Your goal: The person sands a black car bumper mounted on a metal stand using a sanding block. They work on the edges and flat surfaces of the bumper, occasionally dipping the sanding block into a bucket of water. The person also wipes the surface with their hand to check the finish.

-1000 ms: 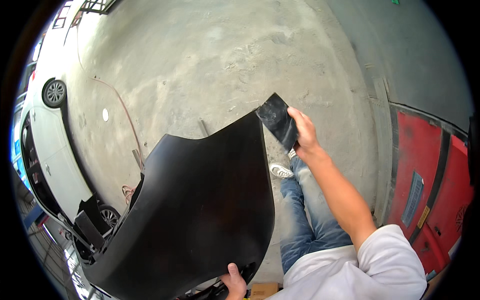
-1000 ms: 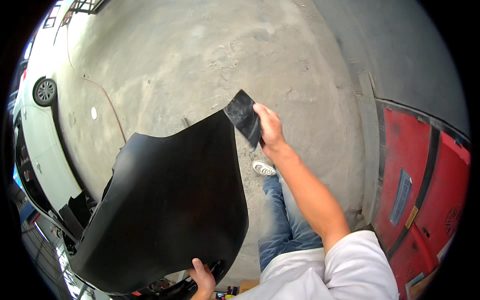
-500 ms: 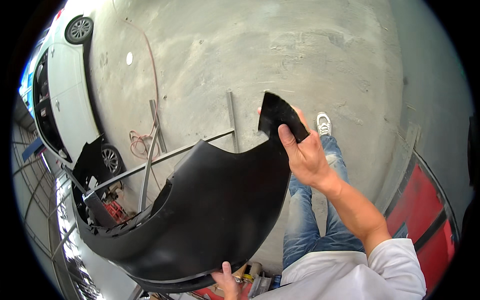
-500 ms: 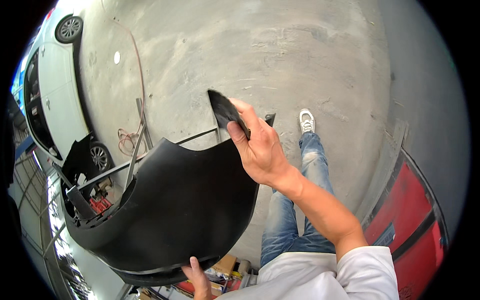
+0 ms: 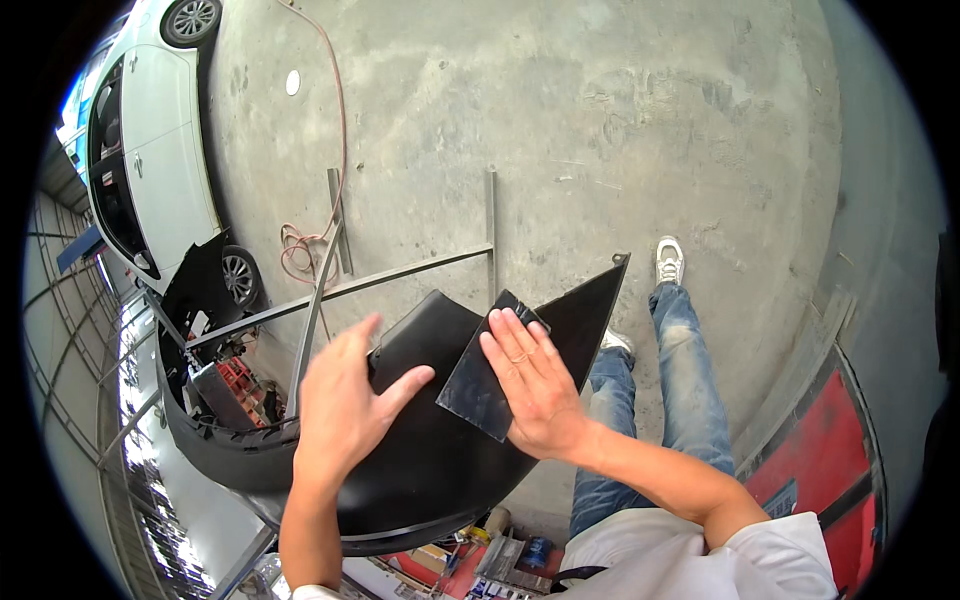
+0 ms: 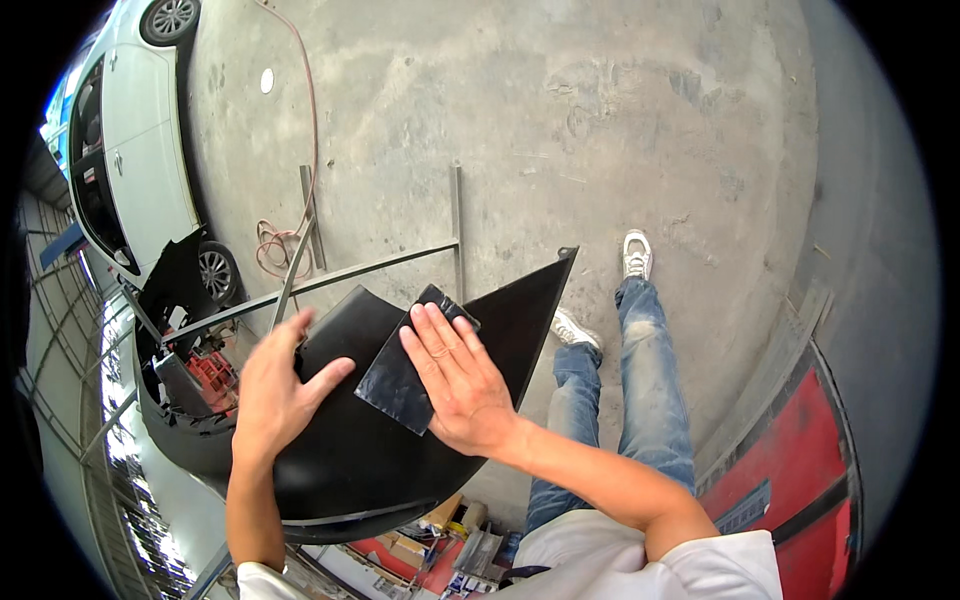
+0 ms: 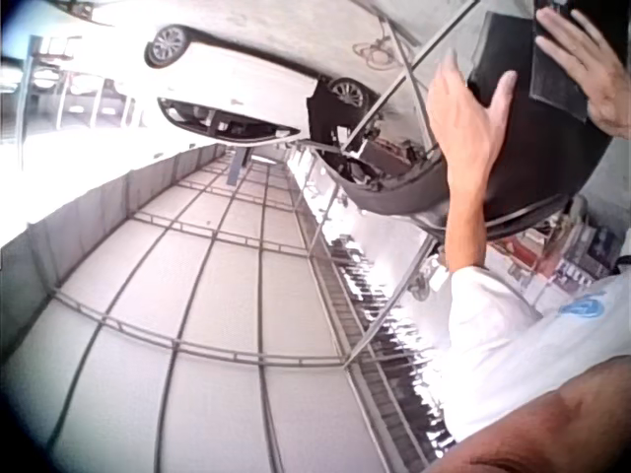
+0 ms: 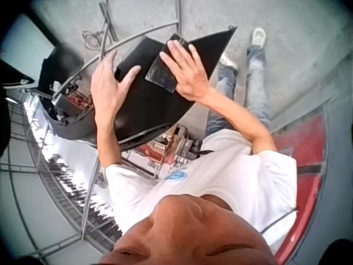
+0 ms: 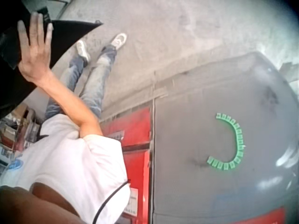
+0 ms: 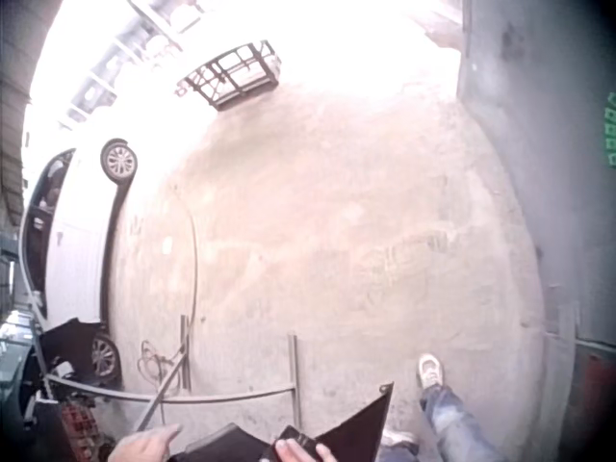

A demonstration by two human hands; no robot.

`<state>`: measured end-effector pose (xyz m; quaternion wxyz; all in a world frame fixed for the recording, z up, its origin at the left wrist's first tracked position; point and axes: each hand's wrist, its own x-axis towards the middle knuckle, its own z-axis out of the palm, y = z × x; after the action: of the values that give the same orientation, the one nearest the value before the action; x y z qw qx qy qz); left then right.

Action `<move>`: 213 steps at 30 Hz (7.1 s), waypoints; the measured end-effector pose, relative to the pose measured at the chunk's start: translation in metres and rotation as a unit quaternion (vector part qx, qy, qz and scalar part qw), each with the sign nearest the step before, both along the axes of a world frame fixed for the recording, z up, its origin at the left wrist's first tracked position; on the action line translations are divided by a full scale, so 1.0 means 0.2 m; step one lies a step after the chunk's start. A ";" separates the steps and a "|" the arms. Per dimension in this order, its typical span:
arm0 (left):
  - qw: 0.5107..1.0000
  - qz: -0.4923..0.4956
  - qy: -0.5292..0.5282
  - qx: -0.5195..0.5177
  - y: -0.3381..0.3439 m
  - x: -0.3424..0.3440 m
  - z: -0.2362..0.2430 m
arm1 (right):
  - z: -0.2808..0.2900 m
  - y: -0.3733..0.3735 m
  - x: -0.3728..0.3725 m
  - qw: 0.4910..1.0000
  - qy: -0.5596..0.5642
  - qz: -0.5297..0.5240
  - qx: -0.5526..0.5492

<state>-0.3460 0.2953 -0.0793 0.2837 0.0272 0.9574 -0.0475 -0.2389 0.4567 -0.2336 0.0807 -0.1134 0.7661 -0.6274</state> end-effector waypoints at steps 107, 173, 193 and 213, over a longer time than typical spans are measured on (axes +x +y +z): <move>0.953 -0.215 -0.211 0.028 0.70 0.11 -0.99 | -0.97 0.18 0.07 0.806 -0.382 -0.389 -0.230; 0.973 -0.123 -0.196 0.027 0.65 0.04 -1.04 | -0.77 0.10 0.27 0.932 -0.217 -0.286 -0.040; 0.928 -0.136 0.148 0.313 0.65 0.79 -0.53 | -0.26 0.51 1.23 0.685 -0.389 -0.316 -0.529; 0.735 0.423 0.237 0.473 -0.35 2.95 0.18 | 0.90 -0.37 1.89 0.932 -0.278 0.233 0.011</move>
<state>0.2440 0.2256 -0.0441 -0.0111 -0.2617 0.8053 0.5318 0.1387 0.3834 -0.0544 0.4358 -0.1092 0.6718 -0.5889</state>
